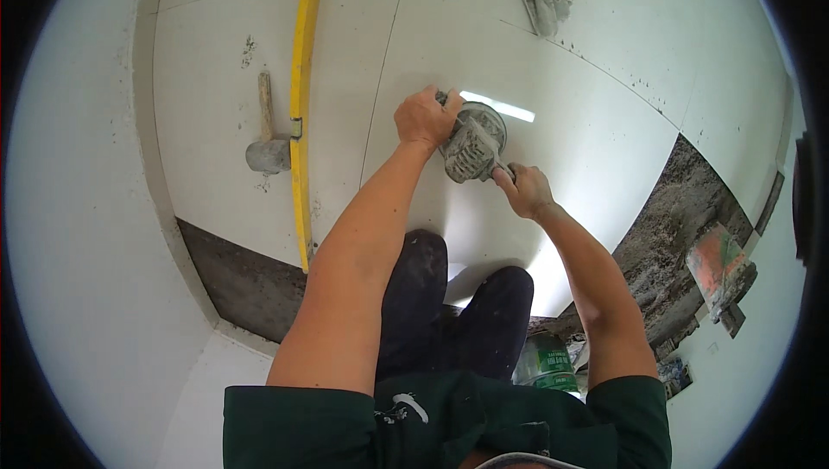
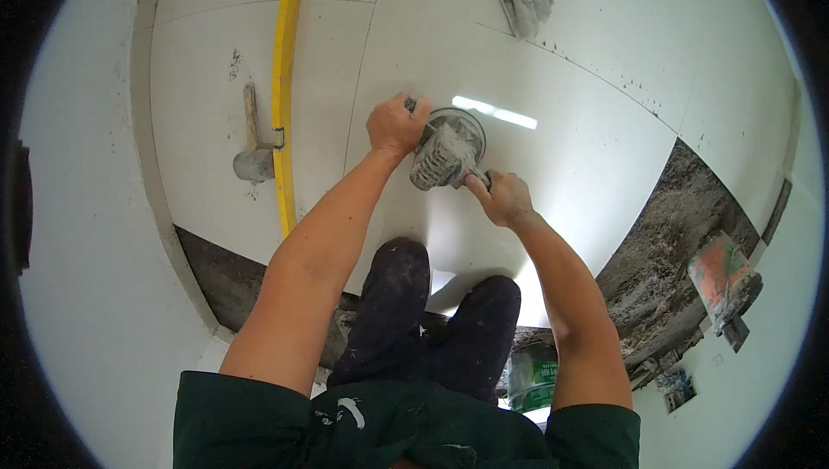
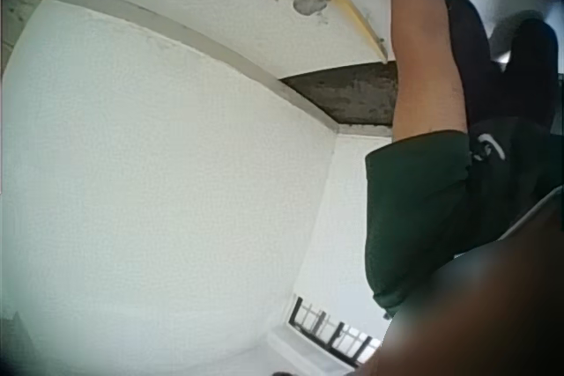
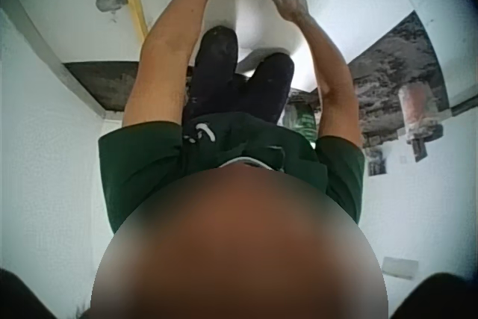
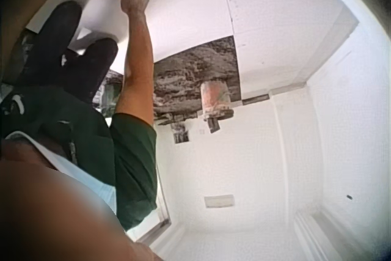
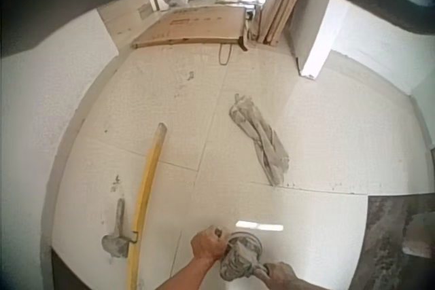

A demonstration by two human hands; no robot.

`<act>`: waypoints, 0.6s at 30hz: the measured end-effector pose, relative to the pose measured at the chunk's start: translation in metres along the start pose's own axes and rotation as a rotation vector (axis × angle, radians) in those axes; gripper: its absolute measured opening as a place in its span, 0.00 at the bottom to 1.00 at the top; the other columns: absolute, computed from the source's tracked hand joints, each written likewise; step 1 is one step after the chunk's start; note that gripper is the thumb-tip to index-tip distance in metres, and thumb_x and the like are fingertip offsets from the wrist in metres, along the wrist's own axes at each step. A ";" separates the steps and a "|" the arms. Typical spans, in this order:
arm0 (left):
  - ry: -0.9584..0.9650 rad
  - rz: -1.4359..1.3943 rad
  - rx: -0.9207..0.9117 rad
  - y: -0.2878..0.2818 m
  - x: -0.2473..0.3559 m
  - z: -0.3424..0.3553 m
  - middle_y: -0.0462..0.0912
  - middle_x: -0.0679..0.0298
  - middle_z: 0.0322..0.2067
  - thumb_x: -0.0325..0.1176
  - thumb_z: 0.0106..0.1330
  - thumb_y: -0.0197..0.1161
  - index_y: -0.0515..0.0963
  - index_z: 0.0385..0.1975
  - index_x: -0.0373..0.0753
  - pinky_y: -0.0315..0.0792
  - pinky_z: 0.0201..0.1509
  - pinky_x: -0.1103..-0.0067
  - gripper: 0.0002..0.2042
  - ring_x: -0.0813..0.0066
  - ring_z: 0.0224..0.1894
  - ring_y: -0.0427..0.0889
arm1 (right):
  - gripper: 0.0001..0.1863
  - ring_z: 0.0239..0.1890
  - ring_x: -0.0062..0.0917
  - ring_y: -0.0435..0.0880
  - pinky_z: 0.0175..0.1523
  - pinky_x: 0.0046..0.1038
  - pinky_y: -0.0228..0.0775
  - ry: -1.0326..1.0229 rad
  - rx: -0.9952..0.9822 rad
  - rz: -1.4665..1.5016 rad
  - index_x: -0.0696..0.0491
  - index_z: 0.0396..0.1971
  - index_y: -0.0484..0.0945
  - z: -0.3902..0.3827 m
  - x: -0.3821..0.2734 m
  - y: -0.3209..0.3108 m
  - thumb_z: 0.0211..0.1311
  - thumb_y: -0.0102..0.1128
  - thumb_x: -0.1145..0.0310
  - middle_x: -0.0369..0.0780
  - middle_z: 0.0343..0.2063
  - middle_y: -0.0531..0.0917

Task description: Installing a large floor tile using a suction cup vibrator tool to position and settle it into the mortar.

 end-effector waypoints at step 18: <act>0.015 0.037 -0.015 0.004 0.000 0.002 0.82 0.47 0.24 0.57 0.63 0.55 0.78 0.24 0.37 0.74 0.35 0.55 0.24 0.43 0.30 0.82 | 0.35 0.35 0.54 0.83 0.44 0.49 0.73 0.003 0.004 -0.036 0.59 0.29 0.80 0.001 0.006 0.001 0.68 0.48 0.36 0.55 0.25 0.83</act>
Point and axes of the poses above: each hand's wrist, its own z-axis towards the middle knuckle, its own y-axis out of the palm, x = y × z, the point moved 3 cm from there along z, towards the middle knuckle
